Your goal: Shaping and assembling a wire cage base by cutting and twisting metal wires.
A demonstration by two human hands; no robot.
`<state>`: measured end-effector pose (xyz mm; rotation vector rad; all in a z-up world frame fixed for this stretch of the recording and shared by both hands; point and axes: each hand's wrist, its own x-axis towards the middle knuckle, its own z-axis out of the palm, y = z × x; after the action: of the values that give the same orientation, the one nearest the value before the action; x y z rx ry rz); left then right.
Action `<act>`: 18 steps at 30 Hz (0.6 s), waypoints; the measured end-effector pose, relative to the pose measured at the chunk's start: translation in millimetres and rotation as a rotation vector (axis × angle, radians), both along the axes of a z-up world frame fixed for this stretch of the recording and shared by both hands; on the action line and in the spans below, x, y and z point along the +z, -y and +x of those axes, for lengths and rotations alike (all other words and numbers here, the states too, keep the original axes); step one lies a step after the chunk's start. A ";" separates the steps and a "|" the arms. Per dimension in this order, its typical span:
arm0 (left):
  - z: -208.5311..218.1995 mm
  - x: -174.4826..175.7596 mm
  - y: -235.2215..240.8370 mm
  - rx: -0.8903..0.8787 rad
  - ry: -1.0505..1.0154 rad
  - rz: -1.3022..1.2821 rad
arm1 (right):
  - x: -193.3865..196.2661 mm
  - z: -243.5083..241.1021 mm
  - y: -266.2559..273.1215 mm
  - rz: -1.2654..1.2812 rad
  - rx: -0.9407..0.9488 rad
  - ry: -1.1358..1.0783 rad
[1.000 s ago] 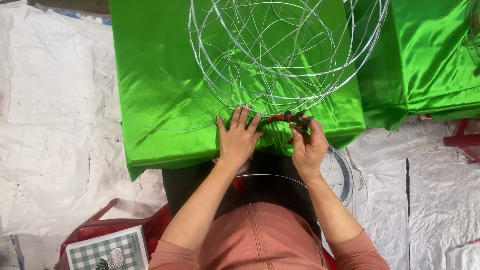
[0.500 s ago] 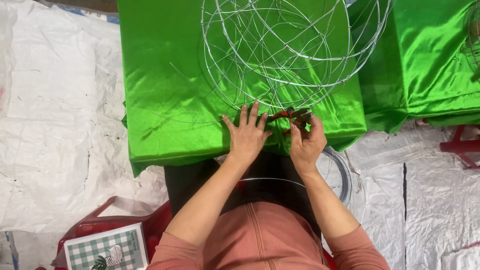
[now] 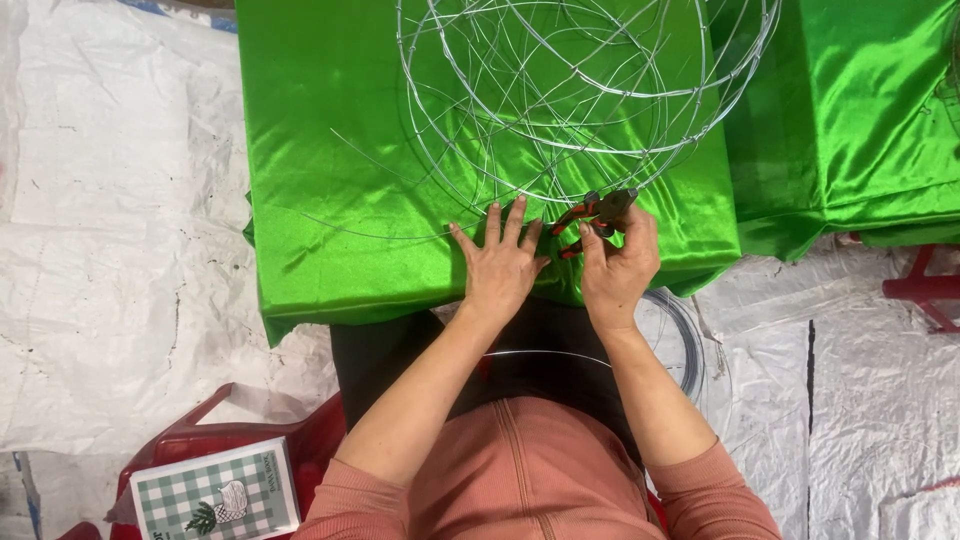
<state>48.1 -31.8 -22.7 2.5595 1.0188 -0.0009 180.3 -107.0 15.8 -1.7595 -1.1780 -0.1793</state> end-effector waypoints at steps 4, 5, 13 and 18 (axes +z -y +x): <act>0.1 -4.1 1.2 0.013 0.028 0.011 | -2.5 -2.3 0.2 -0.007 -0.018 -0.025; -0.2 -5.1 1.5 0.012 0.027 0.010 | -2.3 -2.9 -0.1 -0.009 -0.019 -0.025; -0.3 -3.6 1.1 0.016 0.036 0.006 | 2.4 -6.8 -2.8 -0.021 -0.012 -0.016; 0.3 0.8 -0.8 0.011 0.028 0.016 | 0.2 -6.5 -1.4 -0.022 -0.021 0.004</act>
<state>48.4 -31.0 -21.8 2.5614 1.0259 0.0469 173.7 -105.6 16.1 -1.7920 -1.1689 -0.1834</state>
